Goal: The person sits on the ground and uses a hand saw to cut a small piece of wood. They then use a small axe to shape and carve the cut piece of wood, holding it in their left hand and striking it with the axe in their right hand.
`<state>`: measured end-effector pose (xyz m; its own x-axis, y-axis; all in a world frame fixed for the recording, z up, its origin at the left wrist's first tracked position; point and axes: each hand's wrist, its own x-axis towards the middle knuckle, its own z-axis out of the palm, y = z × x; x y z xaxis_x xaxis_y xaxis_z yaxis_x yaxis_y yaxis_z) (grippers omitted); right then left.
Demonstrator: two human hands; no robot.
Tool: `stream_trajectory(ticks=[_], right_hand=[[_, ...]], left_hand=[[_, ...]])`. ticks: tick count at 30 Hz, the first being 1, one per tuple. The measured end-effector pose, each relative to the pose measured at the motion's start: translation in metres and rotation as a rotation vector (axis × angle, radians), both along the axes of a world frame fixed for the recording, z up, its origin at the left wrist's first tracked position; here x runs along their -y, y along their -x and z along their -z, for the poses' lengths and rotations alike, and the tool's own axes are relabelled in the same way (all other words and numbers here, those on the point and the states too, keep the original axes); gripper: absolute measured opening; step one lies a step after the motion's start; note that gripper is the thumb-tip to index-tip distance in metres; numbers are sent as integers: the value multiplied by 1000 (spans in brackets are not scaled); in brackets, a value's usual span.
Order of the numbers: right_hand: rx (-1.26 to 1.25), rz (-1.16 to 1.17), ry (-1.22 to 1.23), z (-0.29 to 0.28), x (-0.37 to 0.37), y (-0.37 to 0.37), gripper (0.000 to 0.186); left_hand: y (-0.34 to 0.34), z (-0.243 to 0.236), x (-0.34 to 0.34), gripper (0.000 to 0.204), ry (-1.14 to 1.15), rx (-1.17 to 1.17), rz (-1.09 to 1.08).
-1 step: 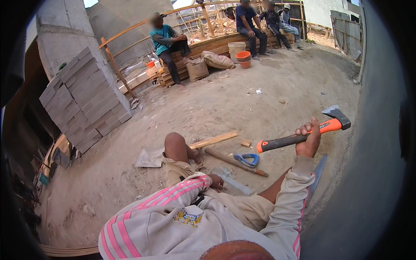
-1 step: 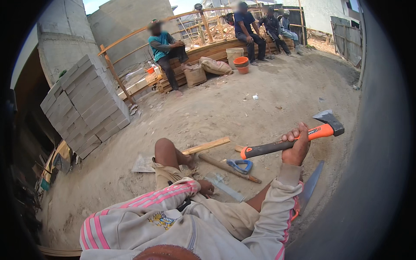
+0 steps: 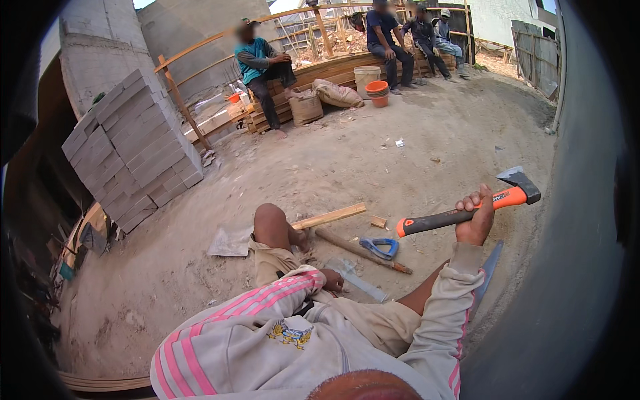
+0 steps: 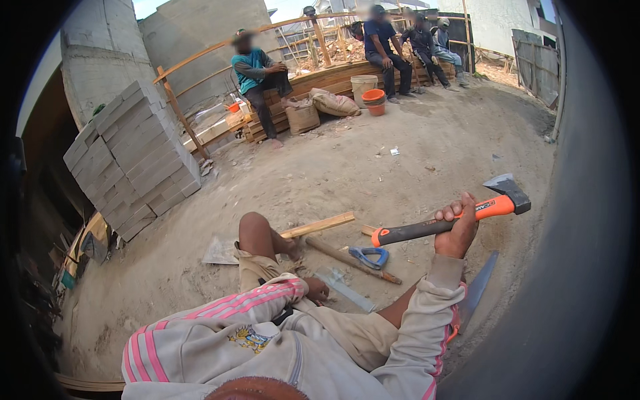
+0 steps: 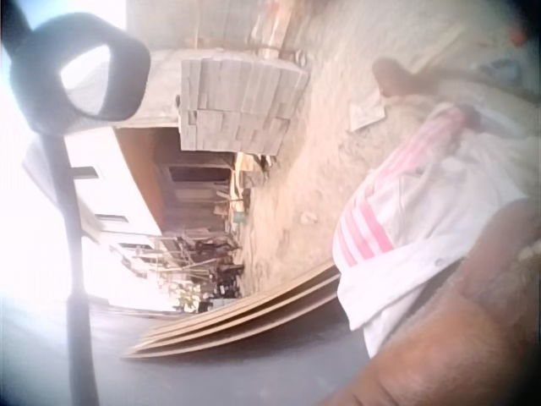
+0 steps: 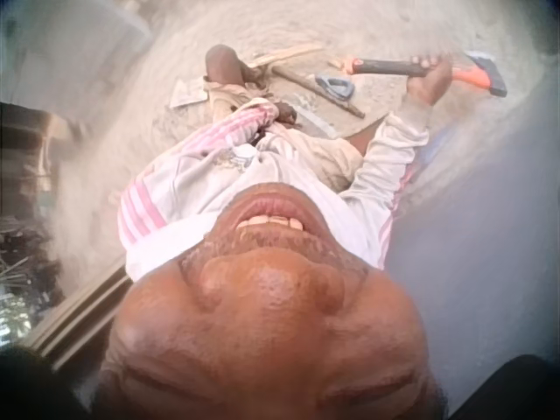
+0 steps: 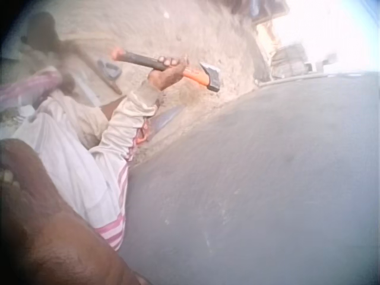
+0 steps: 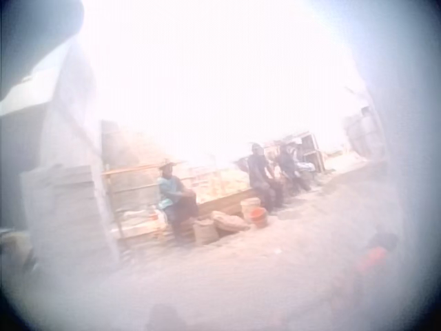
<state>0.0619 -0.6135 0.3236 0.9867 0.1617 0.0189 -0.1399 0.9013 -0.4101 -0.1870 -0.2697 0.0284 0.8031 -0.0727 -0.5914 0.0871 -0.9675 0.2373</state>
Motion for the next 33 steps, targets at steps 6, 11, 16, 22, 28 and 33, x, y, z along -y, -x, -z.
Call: stream_trajectory(ticks=[6,11,16,22,28,33], right_hand=[[12,-4,-26,2,-1,-3,14],[0,-3,-28,11,-2,-16,14],[-11,-18,-35,9,-9,-7,19],[-38,-77,-44,3,-5,-3,21],[-44,-76,-54,12,-1,-13,19],[-21,-15,-103,17,4,-25,18]], left_hand=[[3,11,-5,35,2,-9,-16],[-7,12,9,34,-87,-128,77],[7,6,34,39,-105,-210,97],[7,15,15,37,-16,-88,-20],[4,5,19,38,-12,-109,4],[-9,12,12,39,6,-44,-4]])
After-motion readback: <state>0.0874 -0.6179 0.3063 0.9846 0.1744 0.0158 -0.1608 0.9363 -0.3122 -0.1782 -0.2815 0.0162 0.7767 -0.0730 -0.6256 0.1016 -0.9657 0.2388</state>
